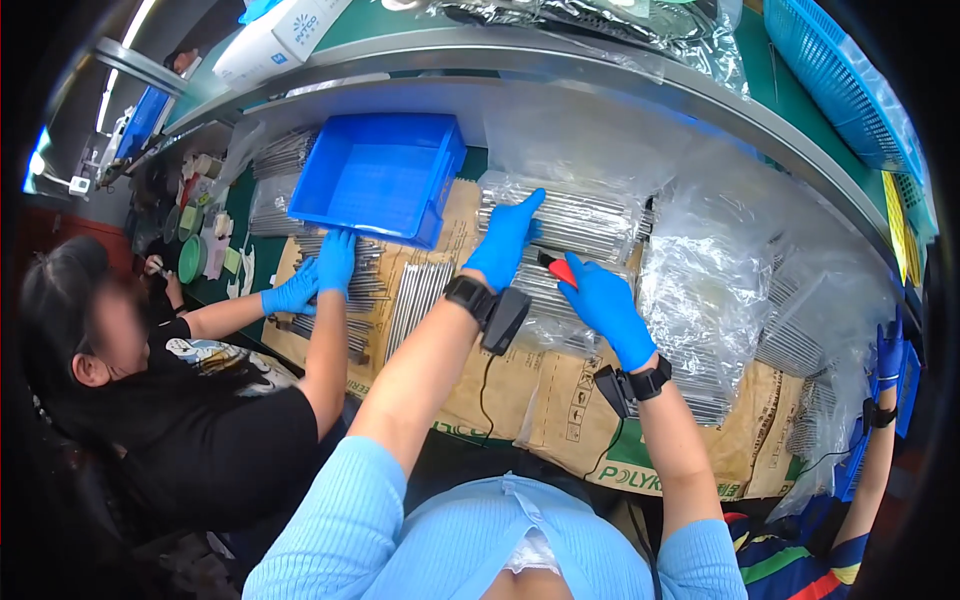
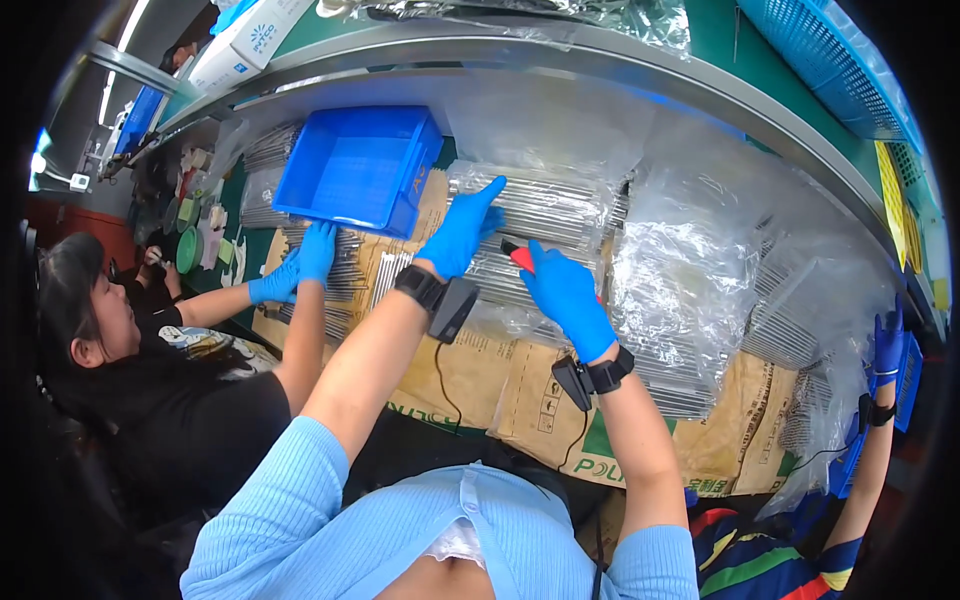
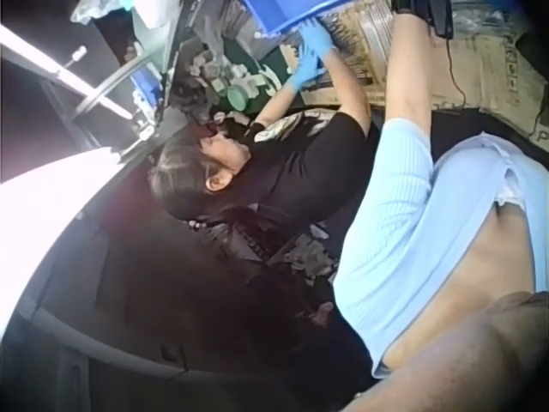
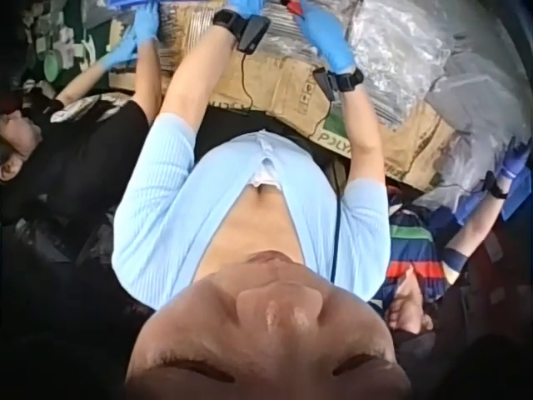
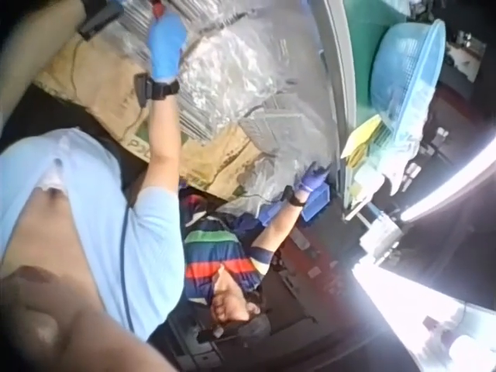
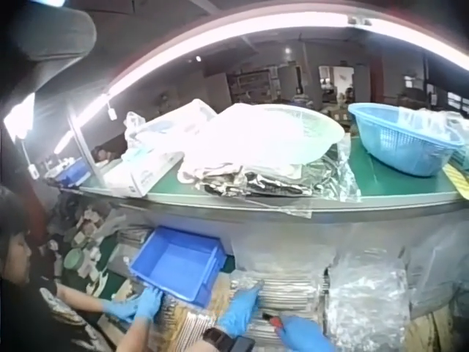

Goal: Organizing and packaging thin metal parts into plastic bags at a factory workstation.

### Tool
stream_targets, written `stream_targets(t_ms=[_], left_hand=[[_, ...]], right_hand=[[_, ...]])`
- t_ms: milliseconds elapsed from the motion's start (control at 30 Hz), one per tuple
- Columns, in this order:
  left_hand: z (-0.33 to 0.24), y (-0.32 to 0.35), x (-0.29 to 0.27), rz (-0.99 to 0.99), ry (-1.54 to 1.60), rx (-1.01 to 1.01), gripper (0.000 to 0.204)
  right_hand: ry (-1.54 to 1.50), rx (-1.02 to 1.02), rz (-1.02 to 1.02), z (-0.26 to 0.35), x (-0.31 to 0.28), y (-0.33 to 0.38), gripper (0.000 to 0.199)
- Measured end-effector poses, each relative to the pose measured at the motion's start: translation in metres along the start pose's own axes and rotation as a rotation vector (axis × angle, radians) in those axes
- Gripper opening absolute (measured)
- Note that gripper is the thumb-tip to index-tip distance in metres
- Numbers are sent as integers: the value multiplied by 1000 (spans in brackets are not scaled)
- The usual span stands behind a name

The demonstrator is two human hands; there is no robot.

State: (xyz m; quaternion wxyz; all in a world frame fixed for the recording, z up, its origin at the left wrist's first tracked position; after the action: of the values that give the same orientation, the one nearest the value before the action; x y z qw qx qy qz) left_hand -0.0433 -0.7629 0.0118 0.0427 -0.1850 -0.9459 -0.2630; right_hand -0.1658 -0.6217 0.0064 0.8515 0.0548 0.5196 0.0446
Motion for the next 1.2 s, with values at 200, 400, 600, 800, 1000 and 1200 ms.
stream_targets(t_ms=[200,400,600,800,1000,1200], left_hand=[[37,-47,-30,-345,-510,250,37],[45,-47,-39,-333,-519,313,30],[29,-37,-41,30,115,145,21],[10,-35,-47,138,10,28,21],[2,-36,-44,139,-34,5,21],[-32,-28,-31,213,326,66,23]], right_hand=[[0,-9,-12,7,6,-7,46],[-29,105,51,15,-3,-3,48],[24,77,4,9,0,-22,43],[28,84,37,19,5,-45,38],[-17,96,-3,15,5,-57,33],[16,112,33,2,-6,-44,32]])
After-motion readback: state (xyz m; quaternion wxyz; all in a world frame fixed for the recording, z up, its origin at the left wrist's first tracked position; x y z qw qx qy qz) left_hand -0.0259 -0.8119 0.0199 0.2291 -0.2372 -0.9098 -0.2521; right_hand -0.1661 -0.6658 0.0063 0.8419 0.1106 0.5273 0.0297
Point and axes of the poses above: each hand's wrist, its own y-axis away from the middle knuckle, its own x-axis out of the palm, z = x × y, the point moved 1 cm from there along -y, towards the middle knuckle, and after that the axes turned 6 degrees about z, right-handed, at the moved point
